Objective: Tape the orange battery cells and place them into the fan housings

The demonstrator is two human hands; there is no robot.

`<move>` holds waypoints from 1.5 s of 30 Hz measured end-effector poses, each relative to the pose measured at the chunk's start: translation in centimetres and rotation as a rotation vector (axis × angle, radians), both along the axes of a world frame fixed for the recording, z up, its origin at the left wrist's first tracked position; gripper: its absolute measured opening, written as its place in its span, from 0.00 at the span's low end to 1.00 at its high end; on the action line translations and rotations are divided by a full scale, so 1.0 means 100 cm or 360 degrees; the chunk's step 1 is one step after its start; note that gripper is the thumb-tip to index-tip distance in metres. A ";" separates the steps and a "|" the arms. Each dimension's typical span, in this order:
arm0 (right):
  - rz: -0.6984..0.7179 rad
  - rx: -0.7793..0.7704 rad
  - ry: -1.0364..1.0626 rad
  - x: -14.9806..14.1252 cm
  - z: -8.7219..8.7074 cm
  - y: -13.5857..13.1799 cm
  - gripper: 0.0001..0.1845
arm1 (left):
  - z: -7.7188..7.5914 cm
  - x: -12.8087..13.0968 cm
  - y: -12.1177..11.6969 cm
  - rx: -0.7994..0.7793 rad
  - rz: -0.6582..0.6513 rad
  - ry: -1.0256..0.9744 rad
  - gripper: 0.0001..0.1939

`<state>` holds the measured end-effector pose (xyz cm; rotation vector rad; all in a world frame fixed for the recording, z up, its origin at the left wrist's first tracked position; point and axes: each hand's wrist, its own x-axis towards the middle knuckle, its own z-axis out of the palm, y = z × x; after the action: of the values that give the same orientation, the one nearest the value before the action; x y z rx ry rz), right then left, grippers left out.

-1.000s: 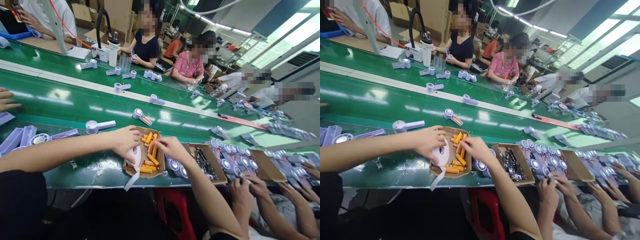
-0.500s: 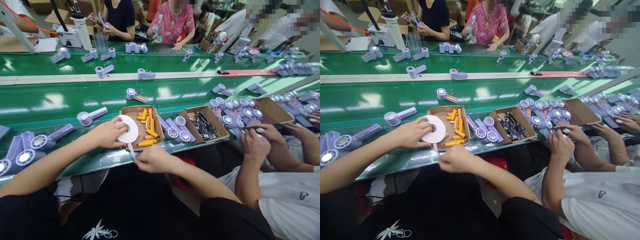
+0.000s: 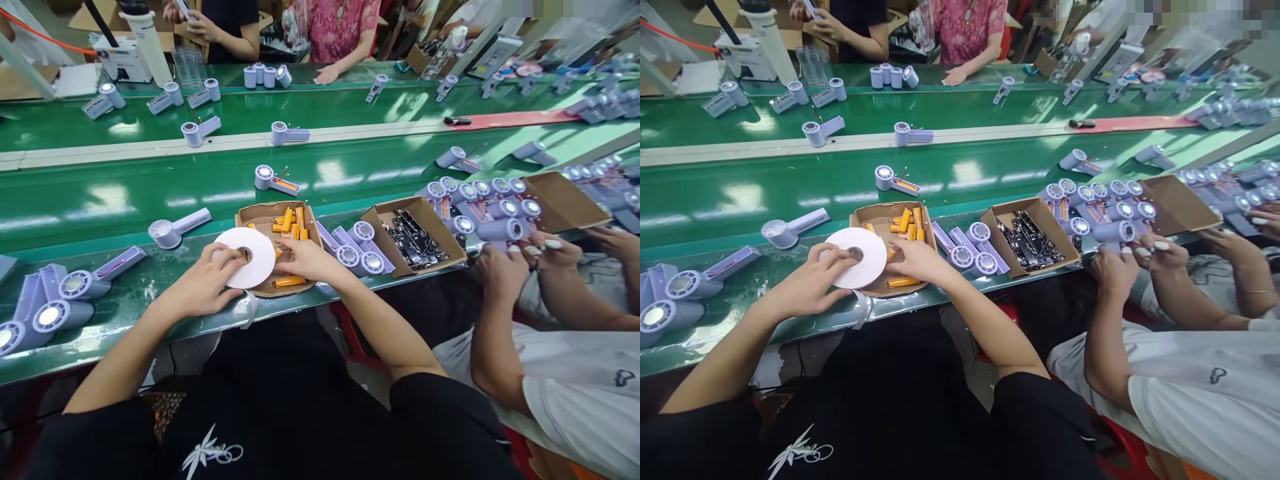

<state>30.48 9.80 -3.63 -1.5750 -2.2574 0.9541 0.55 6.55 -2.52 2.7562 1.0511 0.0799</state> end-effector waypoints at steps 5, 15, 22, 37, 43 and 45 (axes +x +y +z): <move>-0.0133 0.0153 -0.0026 0.003 -0.013 0.005 0.12 | -0.003 -0.010 -0.007 0.0096 -0.0072 -0.0171 0.24; -0.0269 0.1189 0.0896 0.018 -0.026 -0.051 0.05 | -0.006 -0.009 -0.057 0.0266 -0.0043 -0.0561 0.28; -0.0162 0.1459 0.0891 0.009 -0.029 -0.067 0.13 | -0.009 0.005 -0.062 0.0264 -0.0107 -0.0592 0.27; -0.0451 -0.0483 0.1657 0.021 -0.005 -0.069 0.39 | -0.005 0.008 -0.066 0.0732 -0.0136 -0.0427 0.23; -0.0222 -0.0730 0.1696 0.019 0.003 -0.055 0.31 | -0.006 0.014 -0.064 0.0882 -0.0134 -0.0414 0.26; -0.0440 -0.0579 0.1882 0.000 -0.004 -0.060 0.33 | -0.015 0.024 -0.066 0.0994 -0.0002 -0.0503 0.25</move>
<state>30.44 3.78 -4.08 -0.9121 -1.0616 1.6561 2.90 -0.03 -4.04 3.1062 1.0703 0.9605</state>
